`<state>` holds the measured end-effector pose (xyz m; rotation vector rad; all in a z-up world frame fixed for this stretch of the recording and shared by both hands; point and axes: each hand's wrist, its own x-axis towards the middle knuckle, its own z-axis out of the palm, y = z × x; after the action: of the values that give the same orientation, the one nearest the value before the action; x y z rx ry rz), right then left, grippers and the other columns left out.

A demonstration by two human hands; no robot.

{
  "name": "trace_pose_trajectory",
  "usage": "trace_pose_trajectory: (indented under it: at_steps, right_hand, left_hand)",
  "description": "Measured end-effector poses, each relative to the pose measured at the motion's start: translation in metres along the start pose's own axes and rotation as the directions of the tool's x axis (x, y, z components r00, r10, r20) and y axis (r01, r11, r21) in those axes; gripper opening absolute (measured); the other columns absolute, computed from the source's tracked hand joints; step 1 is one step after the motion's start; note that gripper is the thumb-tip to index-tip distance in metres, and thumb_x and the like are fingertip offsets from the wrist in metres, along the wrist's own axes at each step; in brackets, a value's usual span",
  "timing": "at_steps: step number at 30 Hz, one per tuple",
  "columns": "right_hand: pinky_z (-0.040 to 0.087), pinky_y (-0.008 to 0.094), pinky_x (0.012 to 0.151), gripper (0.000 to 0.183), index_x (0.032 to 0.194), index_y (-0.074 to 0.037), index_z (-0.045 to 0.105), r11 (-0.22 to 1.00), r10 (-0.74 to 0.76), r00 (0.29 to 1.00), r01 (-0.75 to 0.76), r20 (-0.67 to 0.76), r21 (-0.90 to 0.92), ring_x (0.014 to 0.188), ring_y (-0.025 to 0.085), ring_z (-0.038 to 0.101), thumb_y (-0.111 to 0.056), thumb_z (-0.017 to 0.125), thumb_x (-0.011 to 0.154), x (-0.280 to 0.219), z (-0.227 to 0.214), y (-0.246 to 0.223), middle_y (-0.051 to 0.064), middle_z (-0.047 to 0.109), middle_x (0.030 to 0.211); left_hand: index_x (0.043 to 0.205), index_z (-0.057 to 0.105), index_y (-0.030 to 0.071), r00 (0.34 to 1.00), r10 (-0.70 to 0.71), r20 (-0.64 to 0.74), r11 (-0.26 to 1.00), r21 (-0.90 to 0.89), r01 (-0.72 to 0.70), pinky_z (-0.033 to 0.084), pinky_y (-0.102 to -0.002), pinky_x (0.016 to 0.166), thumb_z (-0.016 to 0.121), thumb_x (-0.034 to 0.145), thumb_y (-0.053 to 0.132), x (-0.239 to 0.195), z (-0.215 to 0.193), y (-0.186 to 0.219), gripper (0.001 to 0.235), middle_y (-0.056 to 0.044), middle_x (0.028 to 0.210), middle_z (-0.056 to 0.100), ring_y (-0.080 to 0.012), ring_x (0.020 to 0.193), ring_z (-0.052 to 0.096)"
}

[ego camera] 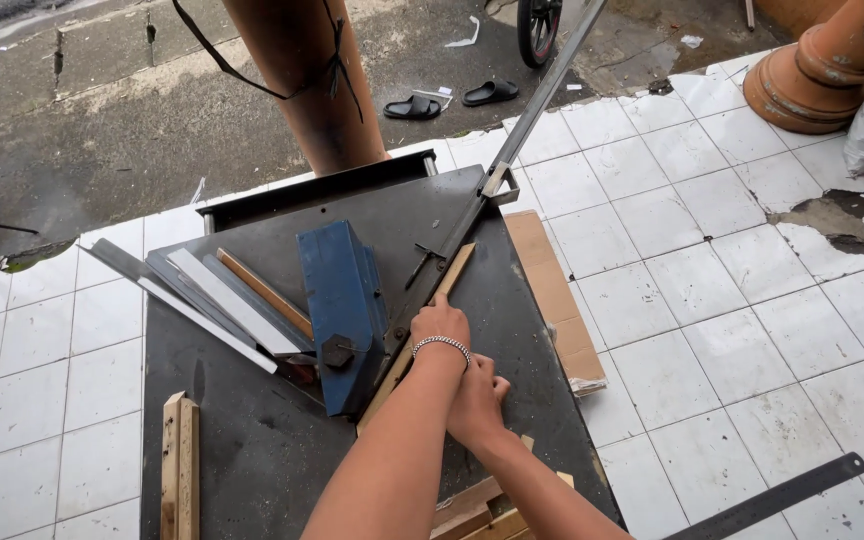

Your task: Measuring wood strips with a ruler and pencil and preparing them for cutting on a miter saw.

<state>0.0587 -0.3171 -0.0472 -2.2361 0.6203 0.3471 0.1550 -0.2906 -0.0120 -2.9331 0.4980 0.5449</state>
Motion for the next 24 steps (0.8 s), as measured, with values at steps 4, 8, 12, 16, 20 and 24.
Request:
trace_pose_trajectory:
  at_steps: [4,8,12,16,20,24]
  right_hand:
    - [0.032,0.044,0.086,0.021,0.095,-0.043,0.052,0.983,0.021,0.998,-0.033,-0.065,-0.183,0.102,0.012,0.042,-0.034,0.054,0.076,0.046,-0.078,0.020,-0.017,0.045,0.097]
    - [0.034,0.043,0.077,0.011,0.090,-0.038,0.056,0.964,-0.126,0.956,0.055,-0.265,-0.261,0.092,0.012,0.048,-0.040,0.052,0.080,0.114,-0.132,-0.010,-0.018,0.053,0.085]
    - [0.037,0.049,0.077,0.020,0.100,-0.021,0.061,0.809,-0.459,0.863,0.308,-0.211,-0.500,0.094,0.024,0.055,-0.031,0.054,0.085,0.162,-0.164,-0.075,-0.001,0.061,0.089]
    - [0.037,0.051,0.082,0.031,0.111,-0.018,0.057,0.584,-0.634,0.773,0.473,-0.007,-0.660,0.103,0.027,0.049,-0.031,0.058,0.083,0.218,-0.160,-0.097,0.006,0.057,0.102]
    - [0.031,0.044,0.083,0.036,0.100,-0.027,0.063,0.374,-0.514,0.838,0.411,0.183,-0.832,0.104,0.021,0.047,-0.054,0.058,0.075,0.249,-0.156,-0.127,-0.003,0.061,0.098]
    - [0.031,0.038,0.082,0.028,0.086,-0.032,0.066,0.409,-0.316,0.927,0.326,0.202,-0.852,0.100,0.020,0.050,-0.054,0.067,0.068,0.263,-0.154,-0.140,-0.002,0.061,0.095]
  left_hand:
    - [0.093,0.063,-0.001,1.000,-0.023,-0.015,0.998,-0.053,0.022,0.050,-0.035,0.053,0.055,0.076,0.008,0.007,-0.007,0.006,0.021,-0.014,0.095,0.049,-0.0232,0.070,0.057]
    - [0.078,0.062,0.001,0.987,-0.042,-0.152,0.999,-0.035,0.037,0.043,-0.031,0.055,0.059,0.074,0.006,0.003,0.001,0.013,0.007,-0.013,0.085,0.051,-0.0235,0.074,0.054]
    - [0.081,0.061,0.001,0.931,-0.055,-0.361,0.998,0.005,0.061,0.046,-0.027,0.051,0.059,0.073,0.005,0.011,0.034,0.007,0.009,-0.009,0.081,0.053,-0.0191,0.072,0.057]
    - [0.094,0.059,-0.006,0.933,-0.069,-0.353,0.996,0.023,0.082,0.049,-0.028,0.048,0.060,0.072,0.003,-0.007,0.022,0.012,0.023,-0.015,0.088,0.055,-0.0223,0.073,0.060]
    - [0.108,0.055,-0.005,0.923,-0.110,-0.369,0.985,0.084,0.151,0.054,-0.027,0.047,0.060,0.074,0.005,-0.001,0.036,0.017,0.036,-0.019,0.103,0.053,-0.0246,0.090,0.060]
    - [0.092,0.064,0.006,0.895,-0.122,-0.428,0.977,0.105,0.184,0.049,-0.026,0.031,0.065,0.071,0.009,0.010,0.046,0.011,0.022,-0.008,0.092,0.057,-0.0108,0.054,0.059]
